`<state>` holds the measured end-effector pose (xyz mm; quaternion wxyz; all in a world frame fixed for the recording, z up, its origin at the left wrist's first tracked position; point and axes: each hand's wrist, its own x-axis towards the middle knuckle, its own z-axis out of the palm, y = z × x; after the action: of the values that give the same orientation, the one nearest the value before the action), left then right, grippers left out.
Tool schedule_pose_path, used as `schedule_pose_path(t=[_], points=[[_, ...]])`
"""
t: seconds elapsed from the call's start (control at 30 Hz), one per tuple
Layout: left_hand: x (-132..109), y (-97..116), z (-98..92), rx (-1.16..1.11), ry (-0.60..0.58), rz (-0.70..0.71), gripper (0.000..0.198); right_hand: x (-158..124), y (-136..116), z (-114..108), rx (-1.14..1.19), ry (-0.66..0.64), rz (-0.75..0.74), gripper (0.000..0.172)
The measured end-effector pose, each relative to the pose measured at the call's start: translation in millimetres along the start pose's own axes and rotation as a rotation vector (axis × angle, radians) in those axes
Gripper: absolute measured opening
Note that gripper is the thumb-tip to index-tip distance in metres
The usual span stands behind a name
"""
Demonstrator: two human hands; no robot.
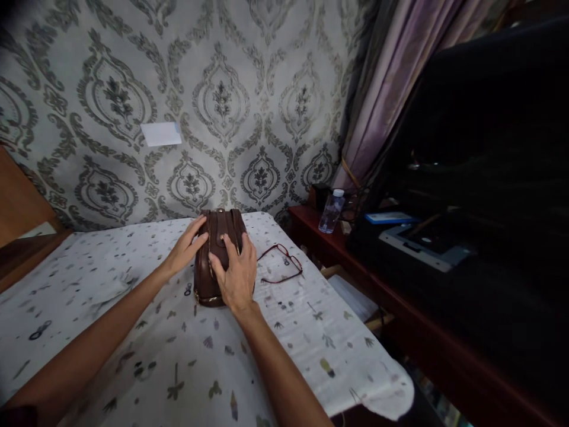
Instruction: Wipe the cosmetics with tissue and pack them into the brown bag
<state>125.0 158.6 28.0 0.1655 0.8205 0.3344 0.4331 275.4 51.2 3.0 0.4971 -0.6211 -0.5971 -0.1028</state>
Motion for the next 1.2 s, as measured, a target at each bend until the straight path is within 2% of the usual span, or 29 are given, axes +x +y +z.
schedule_pose_path(t=[0.1, 0.23, 0.33, 0.5, 0.77, 0.9, 1.0, 1.07, 1.13, 1.2], points=[[5.4, -11.2, 11.9, -0.009, 0.014, 0.021, 0.054, 5.5, -2.9, -4.9, -0.007, -0.031, 0.047, 0.048], [2.4, -13.4, 15.6, 0.018, 0.032, 0.025, 0.056, 10.6, -8.9, -8.7, -0.068, -0.090, 0.053, 0.053], [1.1, -12.2, 13.5, 0.039, 0.019, 0.013, 0.057, 9.6, -12.2, -7.5, -0.120, -0.096, 0.036, 0.056], [3.5, -11.6, 8.3, 0.008, 0.008, 0.026, 0.055, 5.2, -10.9, -2.2, -0.176, -0.060, -0.013, 0.082], [7.6, -10.3, 4.0, 0.059, 0.017, 0.099, 0.050, 4.0, -11.7, 0.4, -0.176, -0.057, 0.012, 0.090], [8.6, -7.6, 0.1, 0.071, 0.022, 0.112, 0.048, 4.3, -14.5, 1.0, -0.153, -0.069, 0.056, 0.088], [19.4, -4.3, -9.3, 0.063, -0.011, 0.115, 0.042, 4.5, -14.8, 1.8, -0.127, -0.051, 0.057, 0.084], [35.2, -4.6, -15.9, 0.047, -0.045, 0.010, 0.037, 4.4, -14.5, 2.2, -0.119, -0.037, 0.051, 0.082], [56.2, -9.1, -19.3, 0.043, -0.053, -0.202, 0.036, 4.1, -14.2, 2.3, -0.117, -0.033, 0.045, 0.081], [78.3, -17.6, -18.5, 0.074, -0.048, -0.343, 0.039, 3.6, -13.7, 2.1, -0.117, -0.035, 0.035, 0.081]])
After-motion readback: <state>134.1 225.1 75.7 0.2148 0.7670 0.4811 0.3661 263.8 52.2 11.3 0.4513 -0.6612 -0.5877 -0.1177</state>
